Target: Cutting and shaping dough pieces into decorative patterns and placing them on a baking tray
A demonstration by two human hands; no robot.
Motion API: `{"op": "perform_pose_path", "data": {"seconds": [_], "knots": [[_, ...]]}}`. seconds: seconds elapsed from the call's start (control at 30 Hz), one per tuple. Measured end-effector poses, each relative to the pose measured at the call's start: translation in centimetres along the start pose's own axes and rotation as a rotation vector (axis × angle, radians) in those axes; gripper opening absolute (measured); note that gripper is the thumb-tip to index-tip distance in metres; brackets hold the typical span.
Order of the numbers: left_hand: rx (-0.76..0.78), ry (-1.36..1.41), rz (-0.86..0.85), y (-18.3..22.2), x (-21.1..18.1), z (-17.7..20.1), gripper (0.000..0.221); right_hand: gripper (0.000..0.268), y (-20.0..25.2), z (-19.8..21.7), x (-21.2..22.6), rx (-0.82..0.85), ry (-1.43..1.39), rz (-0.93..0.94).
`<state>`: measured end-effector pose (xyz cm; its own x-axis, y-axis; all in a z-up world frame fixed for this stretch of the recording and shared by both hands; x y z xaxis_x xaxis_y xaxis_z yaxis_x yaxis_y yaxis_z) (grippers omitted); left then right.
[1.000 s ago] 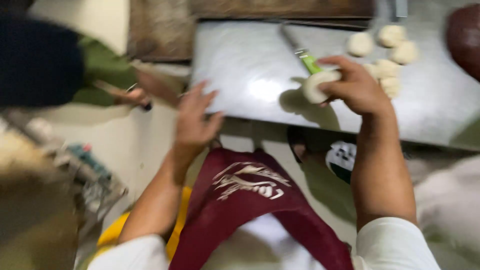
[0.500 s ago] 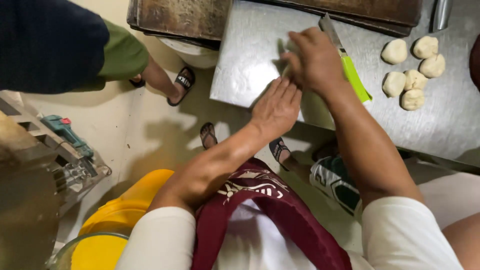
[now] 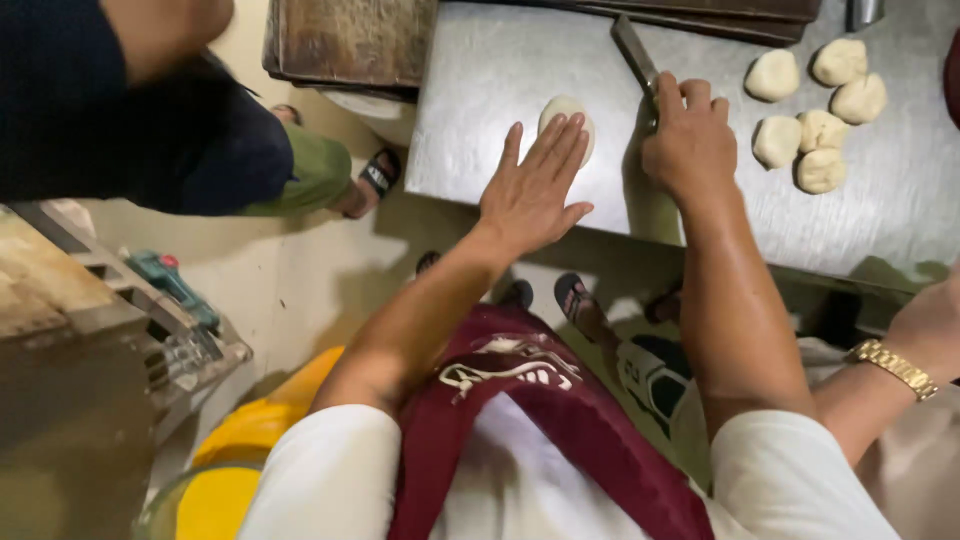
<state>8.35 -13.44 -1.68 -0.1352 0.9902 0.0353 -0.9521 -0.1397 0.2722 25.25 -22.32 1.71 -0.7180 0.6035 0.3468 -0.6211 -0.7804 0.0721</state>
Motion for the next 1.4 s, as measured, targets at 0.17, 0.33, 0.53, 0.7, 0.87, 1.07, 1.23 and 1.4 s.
{"op": "perform_pose_path", "data": {"seconds": [0.17,0.33,0.53,0.7,0.87,1.07,1.23,1.4], "knots": [[-0.271,0.277,0.022,-1.1,1.8,0.3,0.11,0.063,3.6,3.4,2.9,0.198,-0.413,-0.309],[-0.639,0.253,0.173,0.6,5.0,-2.8,0.063,0.086,9.6,1.5,8.7,0.296,-0.365,-0.186],[-0.62,0.146,0.014,0.7,5.3,-2.0,0.054,0.085,8.8,-2.9,9.6,0.231,-0.292,-0.1],[-0.578,0.144,-0.052,0.6,5.4,-2.8,0.052,0.083,6.8,-4.4,10.1,0.21,-0.207,-0.104],[-0.604,0.244,-0.035,1.1,6.7,-2.6,0.049,0.079,11.8,-3.1,11.5,0.402,-0.209,-0.272],[-0.809,0.306,-0.017,1.1,6.4,-1.3,0.043,0.084,12.1,-2.4,9.1,0.238,-0.147,-0.168],[-0.705,0.217,-0.007,-0.6,3.8,-0.3,0.042,0.087,6.3,-4.2,7.1,0.271,-0.184,-0.238],[-0.654,0.128,0.097,-1.8,3.1,0.0,0.03,0.085,10.4,-1.7,6.9,0.347,-0.175,-0.17]]}}
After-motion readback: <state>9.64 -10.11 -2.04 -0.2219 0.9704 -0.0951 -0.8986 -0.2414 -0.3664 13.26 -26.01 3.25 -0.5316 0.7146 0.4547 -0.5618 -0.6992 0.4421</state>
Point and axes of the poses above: each hand's wrist, its own y-axis away from the middle knuckle, its own z-axis out of the back of the hand, x = y × z, the point moved 5 cm from there along -y, towards the middle knuckle, and after that the axes turned 10 degrees about -y, right-handed, at the moved point
